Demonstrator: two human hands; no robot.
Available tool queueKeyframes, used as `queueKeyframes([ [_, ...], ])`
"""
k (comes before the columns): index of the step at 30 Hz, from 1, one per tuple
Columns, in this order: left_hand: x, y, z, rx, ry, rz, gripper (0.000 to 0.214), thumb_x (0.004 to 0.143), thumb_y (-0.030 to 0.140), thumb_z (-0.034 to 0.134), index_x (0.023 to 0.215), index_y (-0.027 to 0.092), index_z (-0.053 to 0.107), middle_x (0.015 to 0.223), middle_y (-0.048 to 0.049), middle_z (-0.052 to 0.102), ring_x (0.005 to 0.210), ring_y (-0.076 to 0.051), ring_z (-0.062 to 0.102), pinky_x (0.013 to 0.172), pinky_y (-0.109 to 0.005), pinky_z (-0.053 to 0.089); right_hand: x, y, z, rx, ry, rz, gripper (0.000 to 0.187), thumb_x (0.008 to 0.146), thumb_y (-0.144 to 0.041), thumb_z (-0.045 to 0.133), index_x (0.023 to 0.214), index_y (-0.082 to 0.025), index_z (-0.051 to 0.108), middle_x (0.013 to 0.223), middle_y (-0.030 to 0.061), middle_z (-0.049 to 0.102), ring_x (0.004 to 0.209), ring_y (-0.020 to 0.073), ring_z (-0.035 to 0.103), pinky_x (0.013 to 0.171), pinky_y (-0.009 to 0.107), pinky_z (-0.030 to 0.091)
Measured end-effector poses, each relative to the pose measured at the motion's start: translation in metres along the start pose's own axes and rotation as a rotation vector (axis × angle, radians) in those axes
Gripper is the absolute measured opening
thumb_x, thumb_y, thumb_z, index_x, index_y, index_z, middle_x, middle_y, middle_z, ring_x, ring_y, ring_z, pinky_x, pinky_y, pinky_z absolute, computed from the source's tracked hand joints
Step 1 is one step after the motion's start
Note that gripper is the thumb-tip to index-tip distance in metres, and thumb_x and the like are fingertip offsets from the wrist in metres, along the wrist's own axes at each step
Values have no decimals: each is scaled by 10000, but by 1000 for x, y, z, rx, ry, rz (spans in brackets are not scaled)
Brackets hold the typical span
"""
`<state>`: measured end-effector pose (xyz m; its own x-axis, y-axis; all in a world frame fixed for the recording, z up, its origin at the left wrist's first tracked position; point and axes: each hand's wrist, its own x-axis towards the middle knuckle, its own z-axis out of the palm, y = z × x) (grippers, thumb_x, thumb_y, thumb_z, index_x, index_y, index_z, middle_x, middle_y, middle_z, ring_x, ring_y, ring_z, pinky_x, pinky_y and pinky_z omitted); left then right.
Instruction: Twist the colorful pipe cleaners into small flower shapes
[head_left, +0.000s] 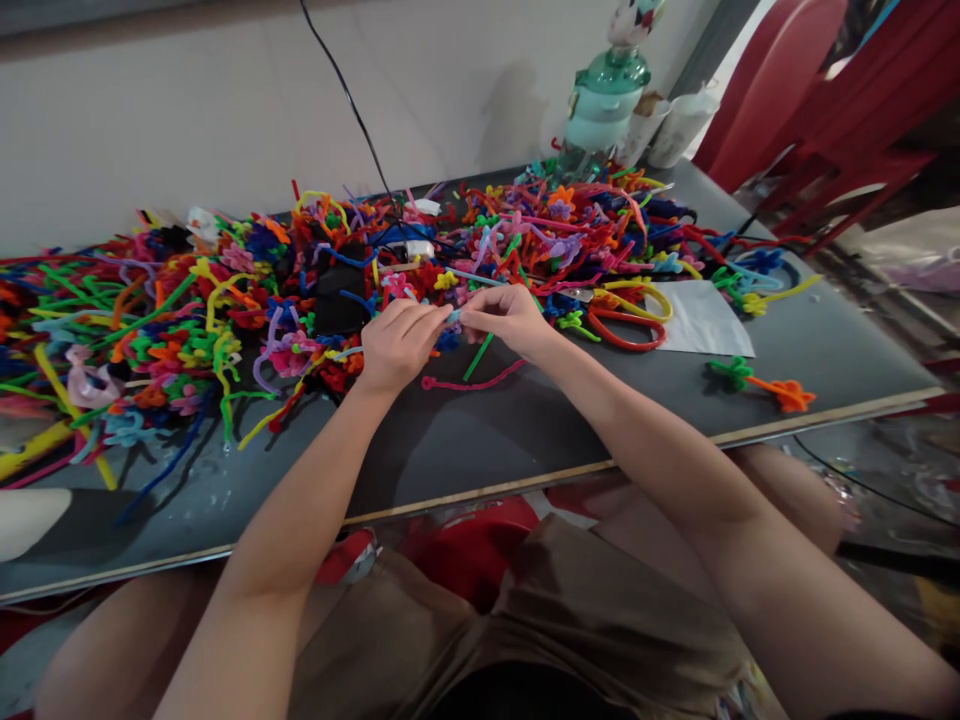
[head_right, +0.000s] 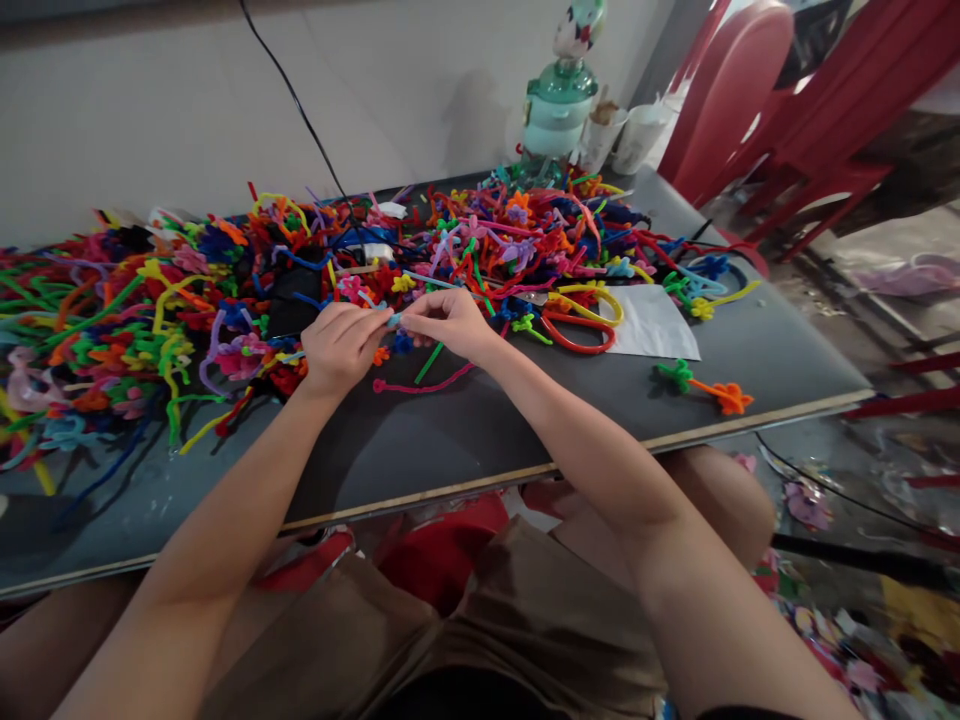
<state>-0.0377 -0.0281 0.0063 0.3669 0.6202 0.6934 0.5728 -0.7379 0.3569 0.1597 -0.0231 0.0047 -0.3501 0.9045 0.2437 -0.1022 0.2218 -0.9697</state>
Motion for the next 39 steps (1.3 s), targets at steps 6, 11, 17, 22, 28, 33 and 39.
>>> queueKeyframes([
  [6, 0, 4, 0, 238, 51, 223, 189, 911, 273, 577, 947, 186, 740, 822, -79, 749, 798, -197, 655, 746, -339, 518, -1, -2, 4, 36, 1, 26, 393, 683, -512, 782, 686, -142, 653, 549, -8, 621, 494, 77, 565, 473, 209, 470],
  [11, 2, 10, 3, 279, 98, 220, 183, 898, 258, 564, 849, 168, 716, 737, -66, 731, 726, -183, 643, 699, -319, 507, 0, -1, 3, -46, 45, 5, 364, 700, -491, 768, 677, -143, 665, 542, -9, 613, 481, 68, 539, 468, 212, 448],
  [17, 2, 15, 9, 215, 140, 91, 221, 887, 277, 566, 746, 170, 699, 659, -46, 703, 653, -165, 614, 676, -308, 494, 0, 0, 4, -112, 83, 3, 397, 700, -522, 756, 697, -131, 686, 585, 12, 638, 487, 74, 544, 466, 223, 446],
  [22, 3, 24, 10, 105, 119, -110, 238, 867, 299, 596, 680, 182, 685, 618, -23, 676, 635, -153, 591, 684, -299, 489, 1, -2, 2, -123, 80, 48, 424, 668, -550, 771, 689, -133, 699, 574, 16, 642, 481, 74, 540, 470, 222, 449],
  [28, 6, 18, 5, -178, -10, -375, 258, 862, 352, 586, 715, 174, 700, 659, -25, 676, 592, -129, 570, 581, -259, 445, 2, 2, 0, -182, 108, 37, 367, 741, -509, 714, 730, -142, 718, 597, 21, 654, 493, 94, 574, 461, 219, 440],
  [33, 7, 5, 6, -352, -121, -485, 322, 860, 398, 579, 669, 167, 697, 623, -31, 678, 572, -132, 581, 575, -259, 457, 4, 9, -2, -266, 126, -15, 300, 787, -458, 679, 744, -163, 719, 673, 20, 683, 490, 90, 584, 513, 237, 470],
  [39, 4, 1, 6, -407, -10, -539, 367, 842, 470, 600, 987, 176, 765, 840, -63, 757, 669, -154, 637, 618, -271, 503, 6, 13, 0, -148, 114, 91, 378, 776, -538, 663, 722, -164, 685, 643, 23, 672, 470, 93, 570, 451, 228, 441],
])
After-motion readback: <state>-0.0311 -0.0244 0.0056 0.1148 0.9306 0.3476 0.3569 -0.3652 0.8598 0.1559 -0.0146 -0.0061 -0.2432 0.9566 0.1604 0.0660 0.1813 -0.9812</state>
